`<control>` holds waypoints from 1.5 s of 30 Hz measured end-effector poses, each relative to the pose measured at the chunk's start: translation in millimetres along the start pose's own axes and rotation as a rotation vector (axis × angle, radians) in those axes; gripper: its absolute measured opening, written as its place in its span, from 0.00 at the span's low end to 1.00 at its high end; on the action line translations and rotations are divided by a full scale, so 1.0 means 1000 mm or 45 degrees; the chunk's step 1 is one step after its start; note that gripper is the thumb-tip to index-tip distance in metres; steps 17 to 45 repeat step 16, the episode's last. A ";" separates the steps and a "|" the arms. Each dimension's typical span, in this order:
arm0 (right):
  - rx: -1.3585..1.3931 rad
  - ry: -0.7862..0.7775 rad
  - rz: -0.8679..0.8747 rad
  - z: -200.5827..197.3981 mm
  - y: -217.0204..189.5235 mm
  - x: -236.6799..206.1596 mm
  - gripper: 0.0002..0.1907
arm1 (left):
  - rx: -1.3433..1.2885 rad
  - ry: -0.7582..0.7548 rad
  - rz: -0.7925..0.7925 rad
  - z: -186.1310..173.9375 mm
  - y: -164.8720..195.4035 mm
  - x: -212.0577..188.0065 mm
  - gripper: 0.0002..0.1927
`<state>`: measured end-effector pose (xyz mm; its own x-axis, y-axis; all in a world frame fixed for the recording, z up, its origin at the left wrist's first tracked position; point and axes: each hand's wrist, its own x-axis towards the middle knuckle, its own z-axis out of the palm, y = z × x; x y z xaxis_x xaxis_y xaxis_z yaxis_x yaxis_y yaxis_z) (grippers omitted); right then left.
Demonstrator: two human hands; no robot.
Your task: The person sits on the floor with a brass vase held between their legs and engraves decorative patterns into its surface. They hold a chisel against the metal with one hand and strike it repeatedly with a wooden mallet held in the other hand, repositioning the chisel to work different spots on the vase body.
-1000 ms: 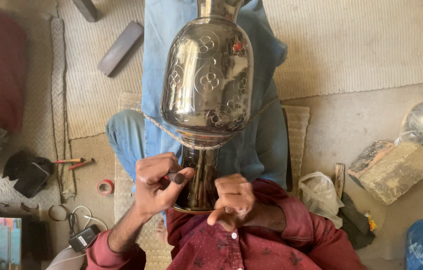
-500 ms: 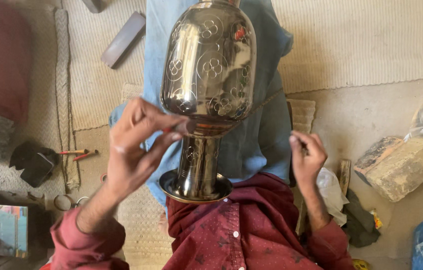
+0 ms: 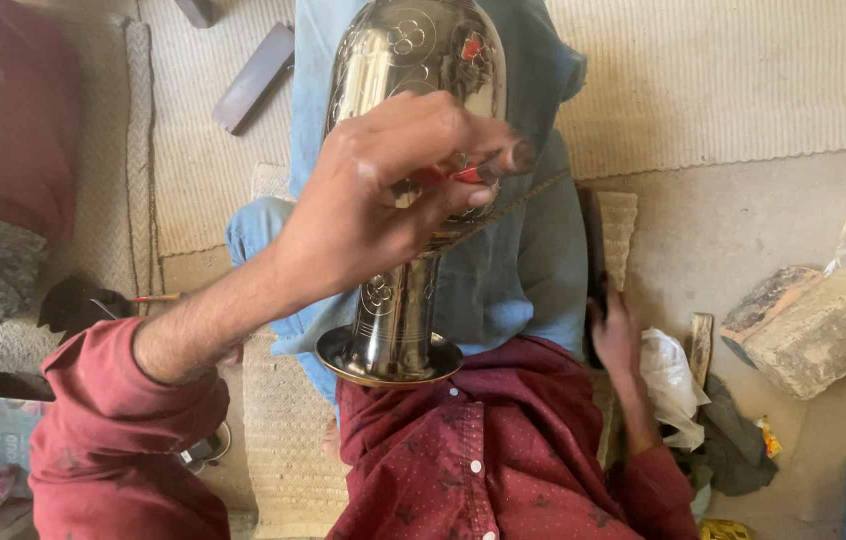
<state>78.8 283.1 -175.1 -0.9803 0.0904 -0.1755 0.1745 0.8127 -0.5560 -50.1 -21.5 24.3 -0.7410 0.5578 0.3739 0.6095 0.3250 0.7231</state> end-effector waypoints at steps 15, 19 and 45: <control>1.489 0.016 -0.126 -0.062 -0.010 -0.040 0.40 | 0.010 -0.221 0.058 0.008 -0.001 0.018 0.32; 1.382 0.022 -0.111 -0.064 -0.013 -0.041 0.40 | 0.070 -0.227 0.067 0.008 -0.002 0.019 0.33; 1.382 0.022 -0.111 -0.064 -0.013 -0.041 0.40 | 0.070 -0.227 0.067 0.008 -0.002 0.019 0.33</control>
